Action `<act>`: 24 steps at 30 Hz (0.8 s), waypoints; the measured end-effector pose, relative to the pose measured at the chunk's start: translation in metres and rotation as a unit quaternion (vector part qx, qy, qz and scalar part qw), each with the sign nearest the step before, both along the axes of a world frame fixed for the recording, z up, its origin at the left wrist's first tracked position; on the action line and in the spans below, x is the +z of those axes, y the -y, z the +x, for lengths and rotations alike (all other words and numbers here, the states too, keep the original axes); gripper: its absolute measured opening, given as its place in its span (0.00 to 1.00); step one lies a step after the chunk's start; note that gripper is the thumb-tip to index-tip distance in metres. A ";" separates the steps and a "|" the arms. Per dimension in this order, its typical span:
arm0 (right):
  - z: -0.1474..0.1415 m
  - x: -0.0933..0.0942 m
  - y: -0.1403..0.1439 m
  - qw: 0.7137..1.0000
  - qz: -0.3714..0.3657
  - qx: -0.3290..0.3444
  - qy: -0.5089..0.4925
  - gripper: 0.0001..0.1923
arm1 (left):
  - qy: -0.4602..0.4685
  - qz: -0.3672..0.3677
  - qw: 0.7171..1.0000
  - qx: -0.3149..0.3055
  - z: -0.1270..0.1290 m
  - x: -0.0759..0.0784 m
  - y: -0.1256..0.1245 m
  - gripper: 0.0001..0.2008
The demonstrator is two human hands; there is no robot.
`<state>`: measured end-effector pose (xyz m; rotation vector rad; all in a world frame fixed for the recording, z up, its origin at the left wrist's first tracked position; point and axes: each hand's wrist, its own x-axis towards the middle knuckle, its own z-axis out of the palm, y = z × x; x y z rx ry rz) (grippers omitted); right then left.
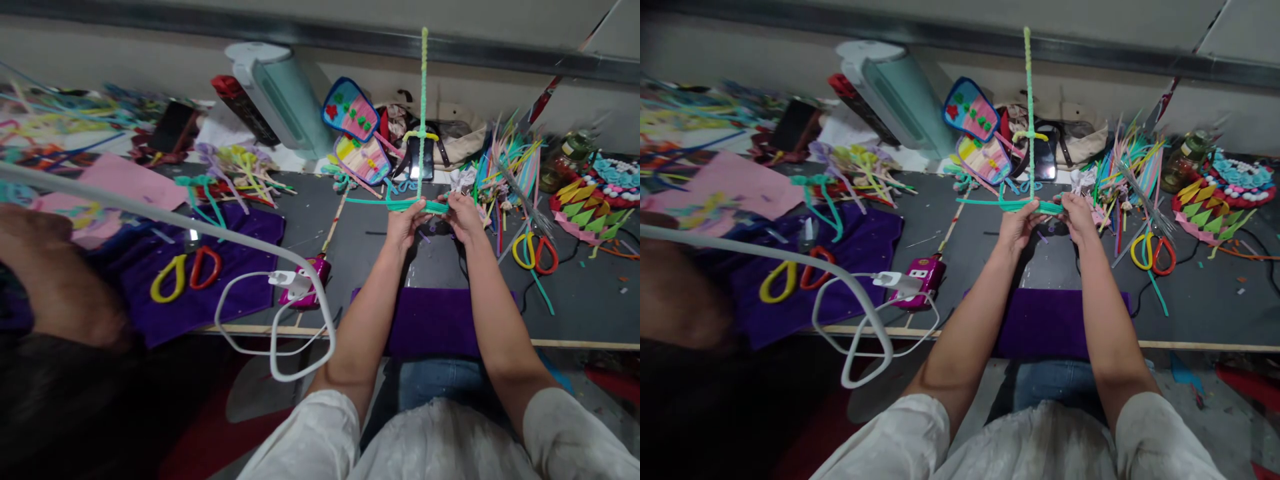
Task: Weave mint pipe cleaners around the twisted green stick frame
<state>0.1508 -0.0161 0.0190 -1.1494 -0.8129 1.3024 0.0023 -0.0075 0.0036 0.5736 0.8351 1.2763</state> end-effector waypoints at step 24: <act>0.000 0.005 0.013 0.777 0.147 -0.166 0.589 0.11 | -0.046 0.071 0.996 0.042 0.006 -0.004 0.002 0.18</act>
